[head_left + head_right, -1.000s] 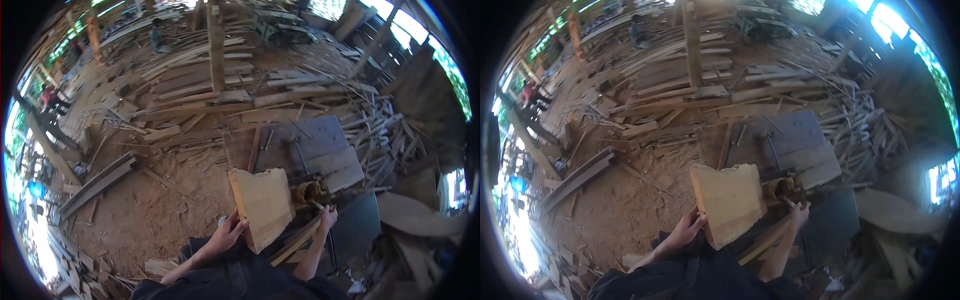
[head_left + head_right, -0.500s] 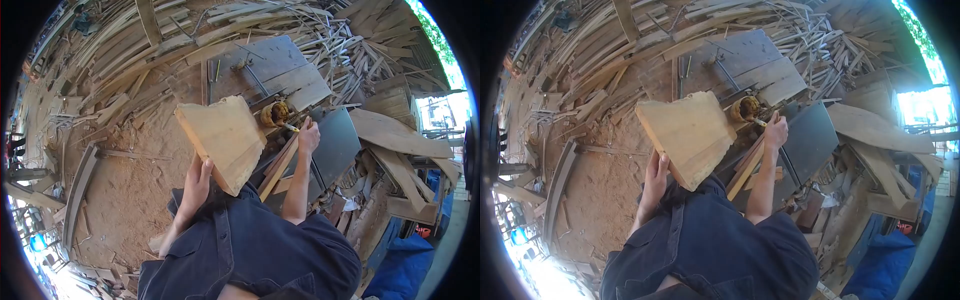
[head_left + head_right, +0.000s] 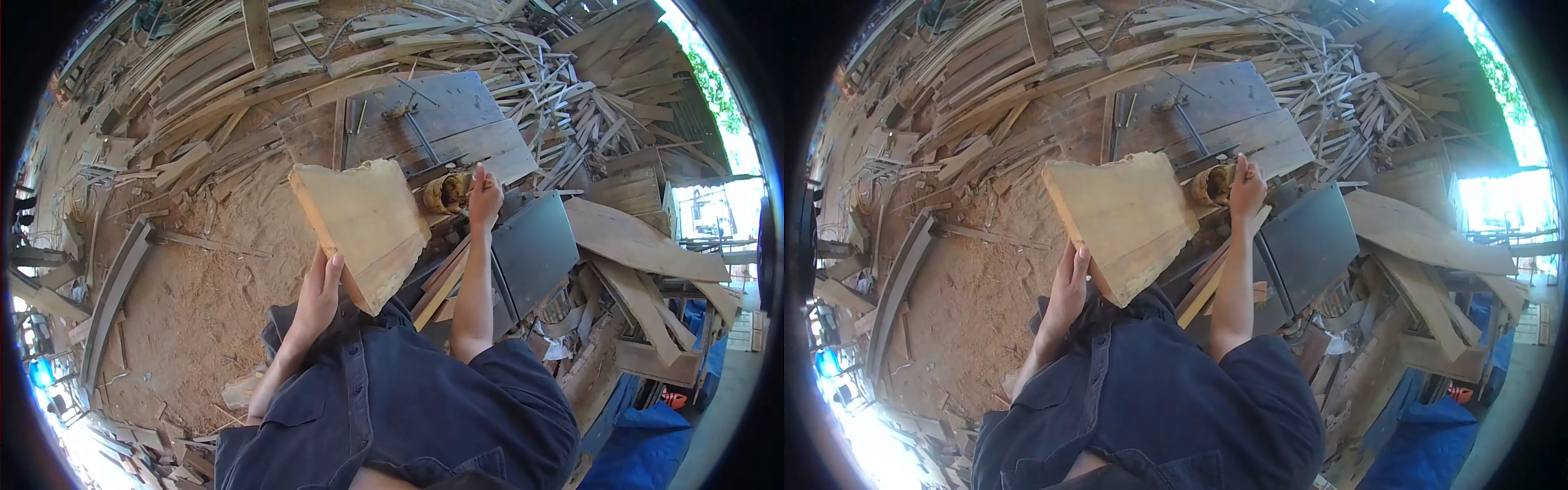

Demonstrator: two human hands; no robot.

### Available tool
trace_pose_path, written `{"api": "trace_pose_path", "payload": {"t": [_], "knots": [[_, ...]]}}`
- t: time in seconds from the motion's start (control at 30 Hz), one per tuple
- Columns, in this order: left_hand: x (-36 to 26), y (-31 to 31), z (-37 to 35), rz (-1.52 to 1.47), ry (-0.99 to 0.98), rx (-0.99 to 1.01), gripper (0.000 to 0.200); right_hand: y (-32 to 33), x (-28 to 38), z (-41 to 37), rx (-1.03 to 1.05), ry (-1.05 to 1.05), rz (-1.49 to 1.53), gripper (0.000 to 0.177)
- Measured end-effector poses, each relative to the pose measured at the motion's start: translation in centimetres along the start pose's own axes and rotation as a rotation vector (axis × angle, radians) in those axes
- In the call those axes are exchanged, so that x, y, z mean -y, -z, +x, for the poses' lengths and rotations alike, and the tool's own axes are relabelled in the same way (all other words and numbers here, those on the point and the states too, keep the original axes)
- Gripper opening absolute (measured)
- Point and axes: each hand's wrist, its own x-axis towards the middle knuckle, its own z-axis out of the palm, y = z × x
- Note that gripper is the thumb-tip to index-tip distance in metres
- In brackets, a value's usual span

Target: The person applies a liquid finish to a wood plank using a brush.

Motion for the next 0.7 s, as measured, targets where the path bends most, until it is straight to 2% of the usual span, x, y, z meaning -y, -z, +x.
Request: {"api": "trace_pose_path", "payload": {"t": [0.07, 0.1, 0.13, 0.2, 0.23, 0.27, 0.33, 0.37, 0.43, 0.47, 0.53, 0.57, 0.63, 0.7], "knots": [[-0.2, 0.2, -0.1, 0.006, -0.012, -0.01, 0.056, 0.1, 2.1, -1.1, -0.144, 0.107, -0.147, 0.049], [-0.5, 0.2, -0.1, 0.062, -0.004, -0.008, 0.057, 0.0, 2.1, -1.0, -0.276, 0.301, -0.202, 0.05], [-0.6, 0.3, -0.3, 0.118, 0.007, -0.006, 0.057, -0.1, 2.0, -0.7, -0.271, 0.314, -0.197, 0.05], [-0.5, 0.5, -0.4, 0.138, 0.026, -0.004, 0.058, 0.2, 1.8, 0.0, -0.236, 0.203, -0.198, 0.048], [-0.5, 0.6, -0.4, 0.165, 0.046, 0.011, 0.058, 0.3, 2.2, 0.4, -0.151, 0.015, -0.162, 0.05], [-0.5, 0.6, -0.4, 0.157, 0.046, 0.008, 0.058, 0.3, 1.9, 1.3, -0.149, 0.022, -0.166, 0.05], [-0.3, 0.7, -0.4, 0.104, 0.022, 0.038, 0.059, -0.4, 0.0, 3.6, 0.124, -0.189, -0.432, 0.07], [-0.1, 0.8, -0.4, 0.088, 0.025, 0.028, 0.059, -0.9, -0.5, 4.1, 0.131, -0.175, -0.443, 0.07], [0.3, 1.0, -0.1, 0.175, 0.061, 0.048, 0.061, -1.9, 0.1, 4.5, 0.47, -0.318, -0.694, 0.104], [0.3, 0.9, -0.1, 0.158, 0.06, 0.033, 0.061, -2.5, 0.3, 4.3, 0.472, -0.298, -0.705, 0.104], [-0.2, 0.9, -0.1, 0.203, 0.078, 0.039, 0.063, -3.5, 0.5, 3.3, 0.626, -0.257, -0.773, 0.12], [-0.4, 1.0, 0.0, 0.189, 0.077, 0.026, 0.063, -3.9, 0.5, 2.9, 0.628, -0.24, -0.784, 0.12], [-0.5, 1.0, -0.1, 0.224, 0.103, 0.058, 0.064, -4.5, 0.5, 2.0, 0.76, -0.131, -0.831, 0.112], [-0.2, 0.9, 0.0, 0.232, 0.108, 0.053, 0.064, -4.8, 0.5, 1.5, 0.74, -0.121, -0.849, 0.108]]}}
